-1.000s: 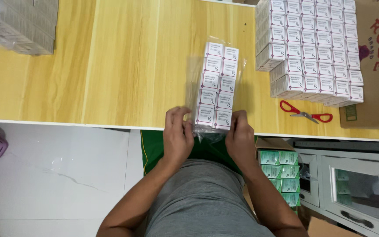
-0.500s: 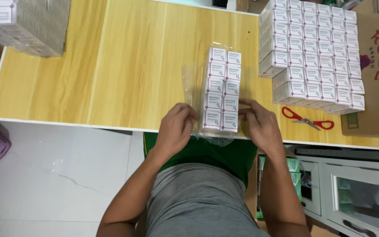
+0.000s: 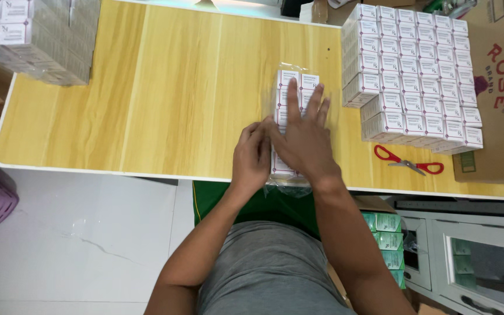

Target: The person opens small white boxes, inserts a small bottle into each, and closes the flaps. They then stack the filled boxes, cut a plastic wrap with scissors, and arrange the boxes into a wrapped bundle on the table.

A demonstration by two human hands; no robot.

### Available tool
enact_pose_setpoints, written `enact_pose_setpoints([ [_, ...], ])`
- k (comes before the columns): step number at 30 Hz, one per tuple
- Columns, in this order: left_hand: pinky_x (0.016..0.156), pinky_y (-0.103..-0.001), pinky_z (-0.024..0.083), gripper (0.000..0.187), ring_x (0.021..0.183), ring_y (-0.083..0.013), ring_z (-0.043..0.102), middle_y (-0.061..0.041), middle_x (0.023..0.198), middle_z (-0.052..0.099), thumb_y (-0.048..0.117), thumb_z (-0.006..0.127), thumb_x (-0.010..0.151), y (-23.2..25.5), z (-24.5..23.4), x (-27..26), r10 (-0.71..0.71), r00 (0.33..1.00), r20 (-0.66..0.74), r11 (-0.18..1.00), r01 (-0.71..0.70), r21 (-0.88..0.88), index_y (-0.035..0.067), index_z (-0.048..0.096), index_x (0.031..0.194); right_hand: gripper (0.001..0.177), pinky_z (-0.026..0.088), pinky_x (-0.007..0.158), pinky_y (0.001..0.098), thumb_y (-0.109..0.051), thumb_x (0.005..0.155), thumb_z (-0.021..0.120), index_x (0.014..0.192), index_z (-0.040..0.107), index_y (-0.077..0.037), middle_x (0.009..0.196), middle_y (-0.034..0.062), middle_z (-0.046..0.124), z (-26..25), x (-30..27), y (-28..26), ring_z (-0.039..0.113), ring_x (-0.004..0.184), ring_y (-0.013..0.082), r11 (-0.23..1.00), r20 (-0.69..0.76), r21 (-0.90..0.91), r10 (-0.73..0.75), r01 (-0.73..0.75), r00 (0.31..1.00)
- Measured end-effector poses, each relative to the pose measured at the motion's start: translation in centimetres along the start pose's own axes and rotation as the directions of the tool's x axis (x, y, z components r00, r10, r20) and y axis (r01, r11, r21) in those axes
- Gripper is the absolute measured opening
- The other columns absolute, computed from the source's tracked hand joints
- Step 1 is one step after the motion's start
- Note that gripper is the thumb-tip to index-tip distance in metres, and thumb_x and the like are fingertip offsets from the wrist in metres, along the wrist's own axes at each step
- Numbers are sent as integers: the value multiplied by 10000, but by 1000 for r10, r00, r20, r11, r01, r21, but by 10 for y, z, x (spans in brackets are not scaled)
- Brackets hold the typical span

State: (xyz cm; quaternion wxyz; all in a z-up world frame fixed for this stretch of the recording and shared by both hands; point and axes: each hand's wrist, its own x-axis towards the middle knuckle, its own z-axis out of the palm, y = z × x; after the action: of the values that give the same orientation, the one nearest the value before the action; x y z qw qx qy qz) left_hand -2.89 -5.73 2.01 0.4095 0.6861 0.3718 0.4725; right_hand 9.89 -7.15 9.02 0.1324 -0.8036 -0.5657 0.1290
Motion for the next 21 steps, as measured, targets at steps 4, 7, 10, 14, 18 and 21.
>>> enact_pose_setpoints([
  [4,936,-430,565,340,1111,-414,682,-250,1277,643,-6,536,986,-10,5,-2,67,997,-24,996,-65,56,-20,630,1312,851,393,958,751,-502,942,606,1631,142,-317,1617,392,41,-3,12,-9,162,1442,640,994,-45,-108,21,-26,999],
  [7,946,-439,560,298,1112,-413,678,-244,1248,669,28,580,984,-15,7,-3,35,999,-12,990,-33,138,-16,677,1263,786,447,969,703,-459,923,615,1610,235,-413,1622,389,103,0,16,-8,289,1412,614,990,-88,-134,-51,39,995],
  [10,926,-446,552,343,1095,-420,669,-256,1269,640,40,573,969,-15,8,-5,13,1000,-9,990,-12,140,-39,642,1296,748,489,975,671,-427,921,612,1599,297,-463,1646,377,145,-4,20,-4,380,1379,605,988,-127,-99,-134,122,983],
  [14,945,-474,538,359,1140,-437,649,-268,1285,620,50,569,967,-13,13,-6,38,998,-48,982,-28,187,-23,639,1312,755,457,931,694,-453,905,640,1587,315,-454,1627,350,114,-12,24,-8,352,1360,616,984,-40,-149,-100,94,994],
  [18,938,-485,536,310,1123,-435,649,-273,1301,615,64,568,981,-11,13,-7,-20,999,-35,983,26,183,-9,654,1269,787,428,888,715,-605,890,676,1565,316,-418,1613,325,95,-15,24,-17,328,1337,623,981,29,-192,-27,32,999],
  [21,948,-485,537,300,1147,-441,643,-272,1310,615,64,571,990,-10,15,-4,3,999,-38,981,4,193,-10,654,1269,753,505,904,611,-456,855,676,1549,384,-435,1615,346,194,-11,19,-16,497,1220,581,990,-146,-120,-92,75,985],
])
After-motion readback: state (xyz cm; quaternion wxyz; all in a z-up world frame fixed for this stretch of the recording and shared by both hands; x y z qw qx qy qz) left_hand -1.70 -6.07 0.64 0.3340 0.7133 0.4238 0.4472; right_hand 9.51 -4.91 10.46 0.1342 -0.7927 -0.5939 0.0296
